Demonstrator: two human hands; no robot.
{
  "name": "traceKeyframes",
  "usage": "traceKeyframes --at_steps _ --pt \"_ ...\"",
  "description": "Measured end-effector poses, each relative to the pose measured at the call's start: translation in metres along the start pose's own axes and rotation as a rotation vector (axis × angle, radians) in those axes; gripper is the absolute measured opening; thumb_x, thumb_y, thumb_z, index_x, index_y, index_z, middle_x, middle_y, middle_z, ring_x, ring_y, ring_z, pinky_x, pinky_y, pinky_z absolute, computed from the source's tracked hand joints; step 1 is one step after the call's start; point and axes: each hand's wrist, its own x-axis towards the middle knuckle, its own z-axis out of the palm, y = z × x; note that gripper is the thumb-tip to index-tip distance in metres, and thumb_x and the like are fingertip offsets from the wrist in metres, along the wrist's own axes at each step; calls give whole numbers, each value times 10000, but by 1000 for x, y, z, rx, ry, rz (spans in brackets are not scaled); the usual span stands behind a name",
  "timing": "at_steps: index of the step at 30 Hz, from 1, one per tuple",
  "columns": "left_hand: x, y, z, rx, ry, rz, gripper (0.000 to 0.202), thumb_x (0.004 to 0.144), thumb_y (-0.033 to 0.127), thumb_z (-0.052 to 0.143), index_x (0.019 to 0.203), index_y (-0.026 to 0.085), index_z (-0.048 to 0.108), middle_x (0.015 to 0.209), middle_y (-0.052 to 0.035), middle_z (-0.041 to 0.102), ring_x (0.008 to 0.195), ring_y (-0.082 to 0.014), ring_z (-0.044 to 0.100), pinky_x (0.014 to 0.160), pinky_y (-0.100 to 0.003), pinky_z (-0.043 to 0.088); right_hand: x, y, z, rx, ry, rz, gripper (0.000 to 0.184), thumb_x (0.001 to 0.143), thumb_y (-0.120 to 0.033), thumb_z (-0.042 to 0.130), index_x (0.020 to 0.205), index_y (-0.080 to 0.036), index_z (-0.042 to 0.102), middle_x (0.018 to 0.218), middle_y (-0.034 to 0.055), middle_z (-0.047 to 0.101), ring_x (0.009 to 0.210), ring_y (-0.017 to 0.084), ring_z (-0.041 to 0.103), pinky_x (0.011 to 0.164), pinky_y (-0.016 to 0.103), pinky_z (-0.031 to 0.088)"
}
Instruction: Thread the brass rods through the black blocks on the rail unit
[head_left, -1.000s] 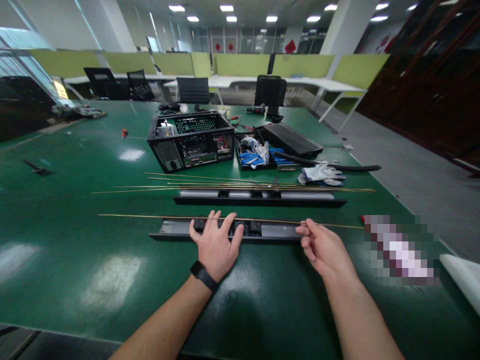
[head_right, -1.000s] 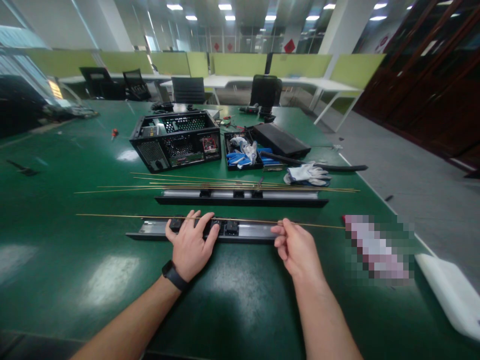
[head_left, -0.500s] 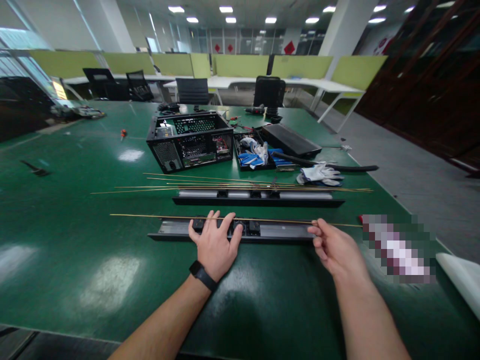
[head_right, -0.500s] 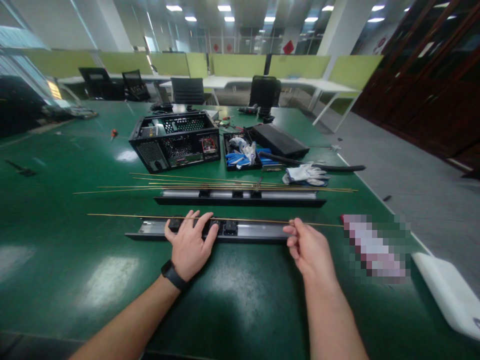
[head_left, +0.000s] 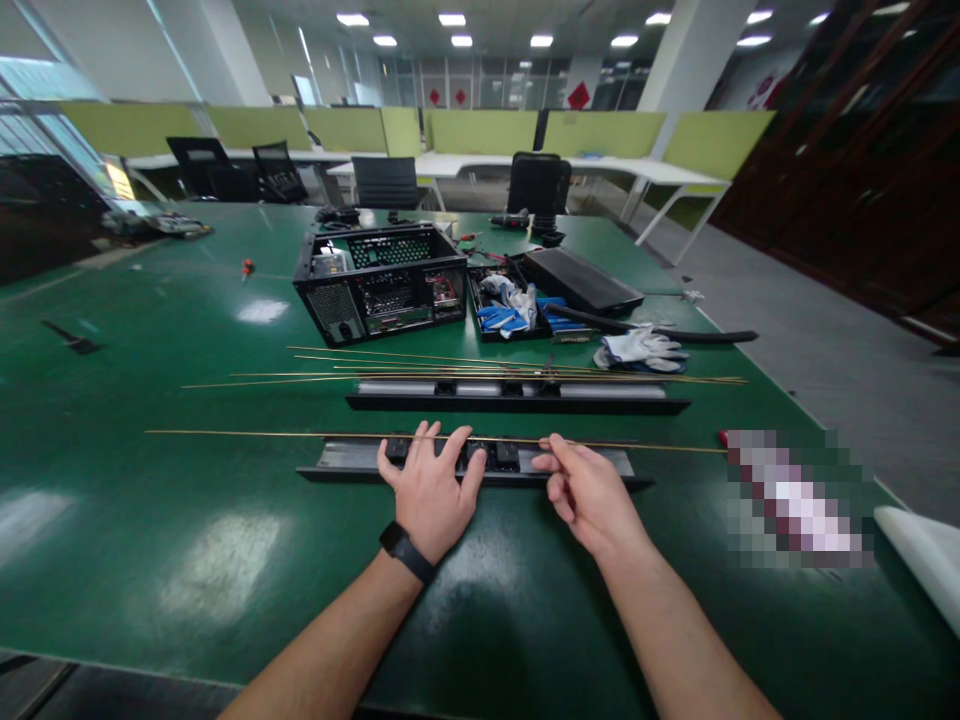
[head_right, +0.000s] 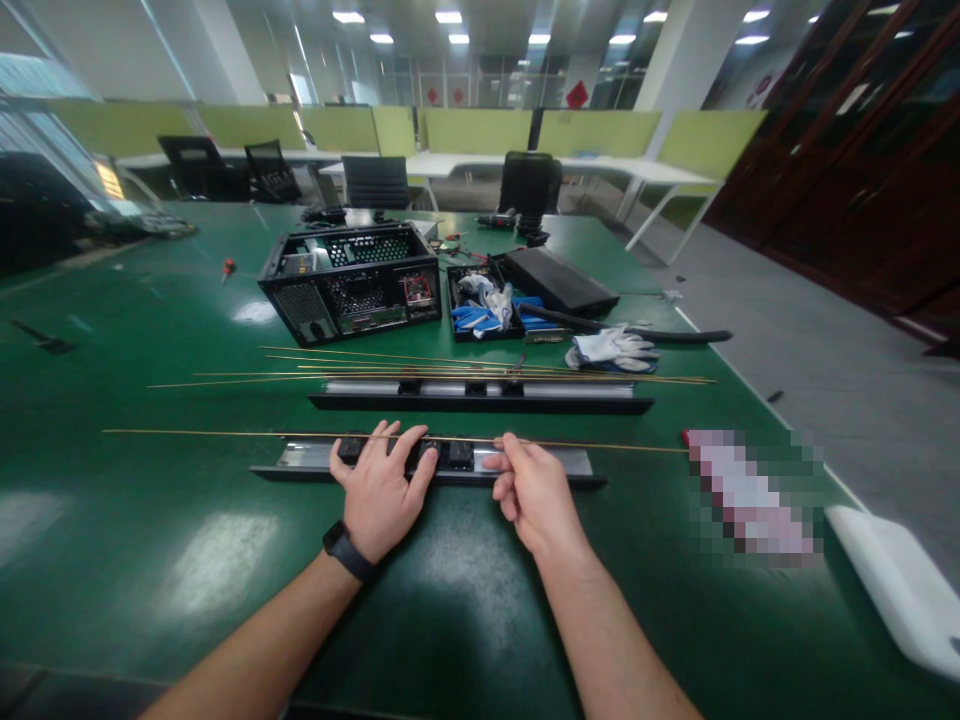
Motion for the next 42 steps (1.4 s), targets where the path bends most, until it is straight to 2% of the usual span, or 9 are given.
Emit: traceKeyframes --at_steps 4,8,15,18,23,29,33,36,42 --pt "0 1 -1 6 -7 -3 345 1023 495 534 1291 350 697 1428 -137 665 1440 -331 515 1214 -687 71 0 -4 -4 9 2 1 177 940 -283 733 931 -124 656 748 66 734 341 62 488 239 145 259" --pt "0 0 -1 1 -10 1 345 1027 493 529 1297 352 691 1423 -135 668 1443 -324 514 1213 -689 78 1 -12 -15 35 71 -9 178 920 -272 755 908 -134 643 718 43 716 339 60 473 233 142 255" --pt "0 -2 -1 -7 -9 2 342 1025 490 533 1299 355 688 1421 -134 669 1441 -321 515 1211 -688 77 6 -26 -48 57 237 -37 78 967 -171 652 906 -127 636 693 31 690 340 58 460 229 143 251" --pt "0 -1 -1 -7 -7 2 349 1028 496 525 1302 353 687 1424 -132 668 1442 -318 515 1217 -678 70 9 -36 -63 86 318 -43 120 996 -124 575 887 -132 623 680 14 671 343 51 453 231 139 242" --pt "-1 -1 0 1 -8 -2 354 1025 500 523 1297 351 695 1423 -131 670 1433 -328 521 1220 -676 72 12 -55 -85 130 436 -34 173 1015 -118 546 858 -137 616 631 -23 615 335 41 430 242 132 249" --pt "-1 -2 0 -6 -2 2 355 1024 497 525 1300 351 693 1426 -129 668 1431 -330 524 1220 -676 71 19 -64 -105 153 502 -35 203 1031 -143 535 838 -153 596 652 -25 617 335 36 428 249 131 238" --pt "-1 -2 0 -6 -2 5 352 1026 493 523 1302 351 691 1421 -135 670 1434 -320 521 1218 -677 67 18 -59 -101 134 489 -55 170 1022 -164 555 859 -162 605 639 -26 617 328 41 427 248 131 239" --pt "0 -1 0 -2 -4 2 356 1028 496 516 1302 353 692 1421 -135 670 1436 -321 517 1219 -676 59 15 -48 -86 81 427 -94 121 976 -241 666 895 -158 633 632 -19 632 329 51 435 238 135 251" --pt "-1 -1 1 -3 -1 0 355 1030 495 509 1293 348 698 1421 -135 669 1437 -323 516 1224 -674 54 9 -29 -58 22 272 -96 245 865 -332 812 918 -139 670 650 6 671 327 53 435 232 146 243"
